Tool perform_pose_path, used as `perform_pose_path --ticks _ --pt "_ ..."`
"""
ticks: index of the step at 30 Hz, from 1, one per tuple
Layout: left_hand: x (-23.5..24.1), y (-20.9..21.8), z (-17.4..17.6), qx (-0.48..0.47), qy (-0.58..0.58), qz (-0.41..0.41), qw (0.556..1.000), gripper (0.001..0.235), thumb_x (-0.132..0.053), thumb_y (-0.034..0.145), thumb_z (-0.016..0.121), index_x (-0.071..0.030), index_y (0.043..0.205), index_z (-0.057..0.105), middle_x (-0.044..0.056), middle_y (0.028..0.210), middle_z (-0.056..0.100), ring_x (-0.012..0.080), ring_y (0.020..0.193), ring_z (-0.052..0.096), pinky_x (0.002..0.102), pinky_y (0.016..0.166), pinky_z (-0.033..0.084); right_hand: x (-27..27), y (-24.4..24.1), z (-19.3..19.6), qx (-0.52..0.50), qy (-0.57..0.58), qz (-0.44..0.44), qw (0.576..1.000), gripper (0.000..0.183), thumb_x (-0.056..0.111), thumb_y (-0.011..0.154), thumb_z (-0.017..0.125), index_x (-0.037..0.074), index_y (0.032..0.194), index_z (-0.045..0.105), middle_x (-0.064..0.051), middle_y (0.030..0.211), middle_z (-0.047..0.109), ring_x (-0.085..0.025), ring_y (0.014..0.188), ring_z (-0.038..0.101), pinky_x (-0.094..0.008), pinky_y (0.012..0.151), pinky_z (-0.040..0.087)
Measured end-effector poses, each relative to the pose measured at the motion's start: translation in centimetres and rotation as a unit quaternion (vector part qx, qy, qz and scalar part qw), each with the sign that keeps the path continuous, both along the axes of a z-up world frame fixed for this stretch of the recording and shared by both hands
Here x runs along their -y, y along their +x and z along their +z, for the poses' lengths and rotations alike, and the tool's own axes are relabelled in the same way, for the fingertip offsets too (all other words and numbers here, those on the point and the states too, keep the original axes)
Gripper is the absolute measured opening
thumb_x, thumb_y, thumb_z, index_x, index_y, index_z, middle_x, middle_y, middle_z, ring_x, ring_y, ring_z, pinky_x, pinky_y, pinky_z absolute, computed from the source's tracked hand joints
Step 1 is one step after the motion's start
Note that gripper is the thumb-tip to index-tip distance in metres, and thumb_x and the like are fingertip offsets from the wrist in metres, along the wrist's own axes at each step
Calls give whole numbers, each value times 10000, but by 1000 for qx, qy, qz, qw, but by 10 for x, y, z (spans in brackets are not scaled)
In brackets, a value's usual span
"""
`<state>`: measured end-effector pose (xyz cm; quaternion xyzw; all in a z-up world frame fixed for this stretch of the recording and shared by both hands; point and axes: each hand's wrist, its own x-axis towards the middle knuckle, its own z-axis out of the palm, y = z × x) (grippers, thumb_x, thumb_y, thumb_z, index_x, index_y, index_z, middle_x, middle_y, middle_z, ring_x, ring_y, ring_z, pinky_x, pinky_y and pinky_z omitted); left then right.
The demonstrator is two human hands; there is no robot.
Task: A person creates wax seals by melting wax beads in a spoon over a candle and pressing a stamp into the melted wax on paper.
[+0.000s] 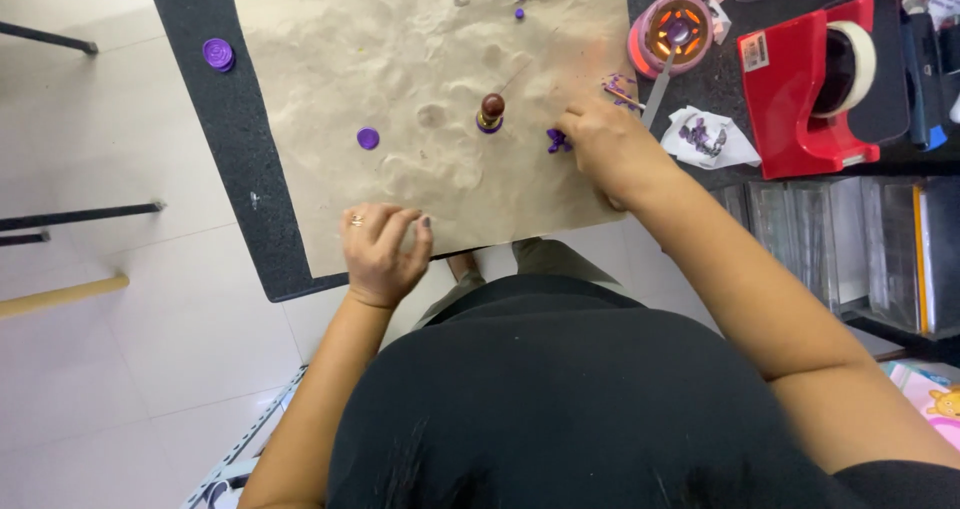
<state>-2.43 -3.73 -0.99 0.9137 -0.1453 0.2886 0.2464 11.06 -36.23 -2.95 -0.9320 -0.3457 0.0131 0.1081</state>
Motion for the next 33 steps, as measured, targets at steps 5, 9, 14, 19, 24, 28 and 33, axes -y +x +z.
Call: perform_pose_path --ticks 5,9,14,19,24,28,33 --pt "-33 -8 1 7 -16 68 998 50 -156 895 712 -168 848 702 -10 783 602 213 708 603 333 746 431 4 19 -1 -47 -42 -8 998 83 136 865 746 110 941 727 -37 852 707 -265 871 725 -343 808 596" --pt "-62 -13 -1 17 -25 132 991 73 -98 908 729 -124 840 719 14 774 603 230 721 594 347 763 432 -3 25 28 -99 -24 -35 994 31 126 878 751 107 900 761 -51 807 736 -288 838 736 -373 813 590" --pt "-83 -18 -21 10 -89 205 975 112 -35 955 667 -69 850 683 36 812 586 219 742 541 339 758 439 20 45 95 -174 99 -138 970 66 94 925 751 42 962 766 -132 826 723 -294 831 679 -406 760 538" --pt "-83 -18 -24 -12 -118 250 961 121 -20 961 620 -50 854 667 51 842 590 217 796 524 361 803 446 83 71 92 -89 179 -239 950 19 60 1038 784 55 1051 797 -55 885 738 -112 794 657 -276 711 539" --pt "-84 -18 -27 -26 -107 248 962 129 -75 983 629 -70 862 672 21 834 631 207 793 532 380 821 400 96 70 69 -59 179 -249 950 21 55 1031 803 38 1019 799 -75 889 741 -135 788 663 -297 718 540" --pt "-84 -18 -27 -29 -105 249 962 122 -71 976 626 -69 863 672 23 839 632 210 796 537 380 817 410 92 66 70 -60 190 -260 945 21 21 1025 784 35 1012 792 -69 897 749 -140 808 676 -299 718 549" --pt "-84 -18 -29 -36 -109 251 961 112 -90 972 638 -77 871 685 33 845 617 202 779 534 380 825 409 104 70 64 -5 194 -208 959 58 -25 987 793 3 1035 810 -130 969 731 -204 824 681 -313 740 571"
